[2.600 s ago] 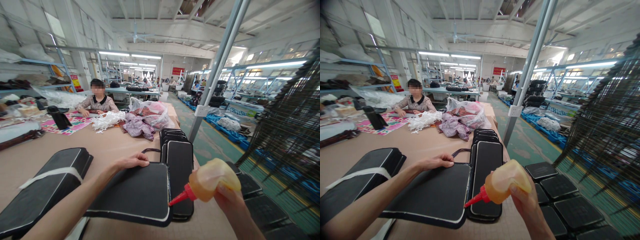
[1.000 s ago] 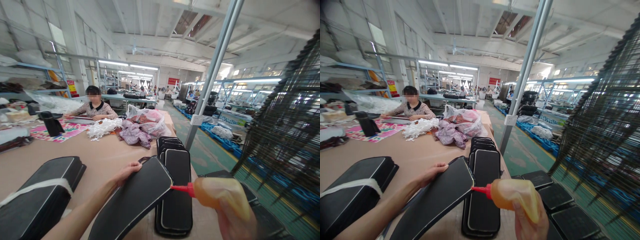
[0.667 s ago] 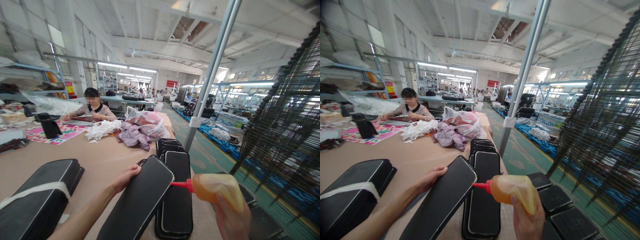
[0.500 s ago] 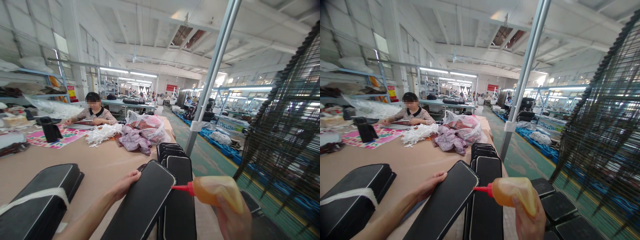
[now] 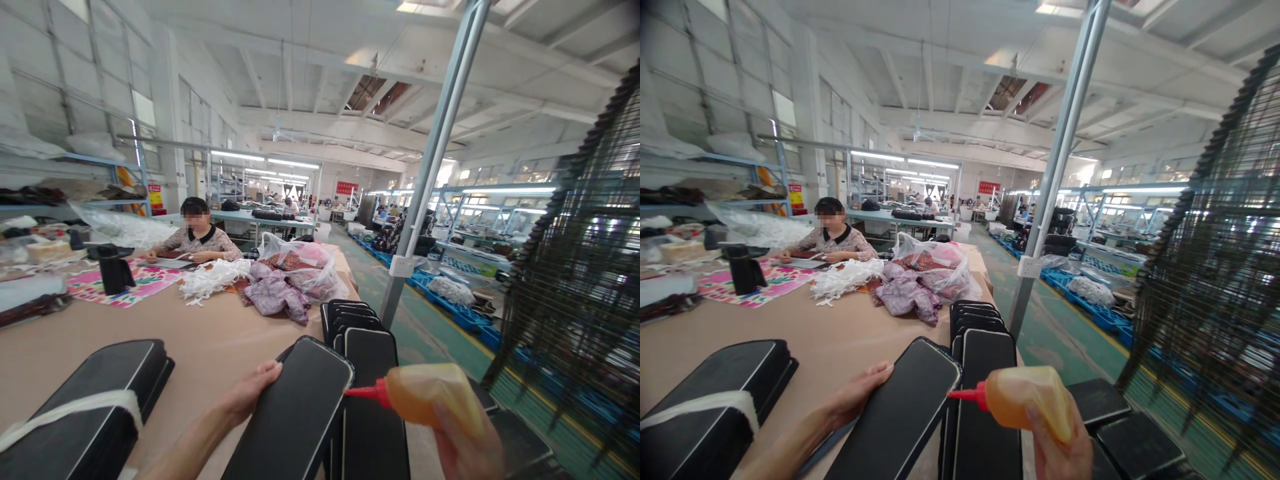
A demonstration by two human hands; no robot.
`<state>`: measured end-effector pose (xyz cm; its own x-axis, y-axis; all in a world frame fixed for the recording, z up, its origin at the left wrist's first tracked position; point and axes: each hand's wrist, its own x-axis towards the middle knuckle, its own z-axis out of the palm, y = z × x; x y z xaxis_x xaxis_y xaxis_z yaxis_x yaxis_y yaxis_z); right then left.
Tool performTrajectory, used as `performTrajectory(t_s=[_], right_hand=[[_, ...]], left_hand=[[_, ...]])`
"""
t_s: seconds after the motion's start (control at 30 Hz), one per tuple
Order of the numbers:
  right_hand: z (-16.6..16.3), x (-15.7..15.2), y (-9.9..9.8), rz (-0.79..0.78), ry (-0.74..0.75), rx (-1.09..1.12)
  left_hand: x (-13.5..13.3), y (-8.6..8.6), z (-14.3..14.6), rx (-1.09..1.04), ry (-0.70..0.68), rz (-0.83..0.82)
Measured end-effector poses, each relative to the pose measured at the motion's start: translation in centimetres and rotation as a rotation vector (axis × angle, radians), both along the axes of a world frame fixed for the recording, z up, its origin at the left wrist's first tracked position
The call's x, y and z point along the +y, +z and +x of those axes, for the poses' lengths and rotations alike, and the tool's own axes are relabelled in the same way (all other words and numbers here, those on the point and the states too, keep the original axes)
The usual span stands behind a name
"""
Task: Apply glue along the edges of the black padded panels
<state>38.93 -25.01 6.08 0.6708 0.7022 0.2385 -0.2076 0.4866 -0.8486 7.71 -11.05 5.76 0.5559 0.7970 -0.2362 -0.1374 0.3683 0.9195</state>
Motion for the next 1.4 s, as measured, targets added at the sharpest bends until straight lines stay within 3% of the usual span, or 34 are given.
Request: performTrajectory(t_s=[0.23,0.53,0.77,1.4], right_hand=[[-0.9,0.5,0.9,0.018,0.015,0.013],[-1.7,0.7,1.7,0.051,0.014,-0.032],[-2.2,0.4,1.7,0.029,0.005,-0.032],[-3.6,-0.4,1.3,-0.021,0.007,-0.039]], left_hand=[[-0.1,0.5,-0.5,0.021,0.023,-0.038],[-0.2,-0.1,-1.2,0.05,0.01,-0.034],[-0.3,0.3,-1.3,0.063,0.014,-0.035],[0.6,-0.9,-1.0,0.076,0.008,-0.08]])
